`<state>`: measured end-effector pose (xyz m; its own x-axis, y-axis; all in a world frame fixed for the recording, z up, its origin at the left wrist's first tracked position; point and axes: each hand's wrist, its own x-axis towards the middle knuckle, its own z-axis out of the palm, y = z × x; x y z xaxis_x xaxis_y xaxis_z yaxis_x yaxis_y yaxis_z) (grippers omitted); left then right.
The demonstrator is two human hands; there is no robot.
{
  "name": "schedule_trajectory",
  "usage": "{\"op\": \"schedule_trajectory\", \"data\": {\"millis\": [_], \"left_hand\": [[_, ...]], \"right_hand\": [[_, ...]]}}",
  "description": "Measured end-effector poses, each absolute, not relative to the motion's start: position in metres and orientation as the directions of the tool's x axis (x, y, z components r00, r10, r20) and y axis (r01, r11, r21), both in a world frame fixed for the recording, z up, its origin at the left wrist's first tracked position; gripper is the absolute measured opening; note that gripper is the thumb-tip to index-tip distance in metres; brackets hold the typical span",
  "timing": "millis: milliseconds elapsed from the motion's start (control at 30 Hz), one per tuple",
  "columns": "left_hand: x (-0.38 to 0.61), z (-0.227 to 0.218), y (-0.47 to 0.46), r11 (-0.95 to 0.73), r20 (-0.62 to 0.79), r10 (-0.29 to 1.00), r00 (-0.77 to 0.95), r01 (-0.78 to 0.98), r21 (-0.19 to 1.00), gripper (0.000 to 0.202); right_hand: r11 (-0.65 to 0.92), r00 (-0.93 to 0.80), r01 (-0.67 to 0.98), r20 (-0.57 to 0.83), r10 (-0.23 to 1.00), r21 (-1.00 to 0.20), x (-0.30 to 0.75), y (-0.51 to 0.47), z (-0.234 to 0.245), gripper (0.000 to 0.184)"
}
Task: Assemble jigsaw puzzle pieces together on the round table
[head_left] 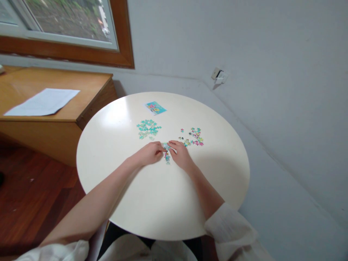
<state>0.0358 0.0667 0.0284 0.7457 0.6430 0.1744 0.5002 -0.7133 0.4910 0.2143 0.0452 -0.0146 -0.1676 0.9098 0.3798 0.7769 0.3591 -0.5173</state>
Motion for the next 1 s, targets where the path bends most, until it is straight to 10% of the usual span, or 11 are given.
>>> {"op": "schedule_trajectory", "data": {"millis": [567, 1000], "left_hand": [[0.036, 0.019, 0.072, -0.689, 0.324, 0.709, 0.626, 0.52, 0.505, 0.03], [0.036, 0.009, 0.077, -0.732, 0.347, 0.679, 0.647, 0.554, 0.397, 0.035]], "right_hand": [[0.348, -0.131, 0.664, 0.355, 0.926, -0.662, 0.222, 0.045, -0.015, 0.035], [0.403, -0.433, 0.619, 0.134, 0.891, -0.674, 0.233, 0.028, 0.015, 0.076]]}}
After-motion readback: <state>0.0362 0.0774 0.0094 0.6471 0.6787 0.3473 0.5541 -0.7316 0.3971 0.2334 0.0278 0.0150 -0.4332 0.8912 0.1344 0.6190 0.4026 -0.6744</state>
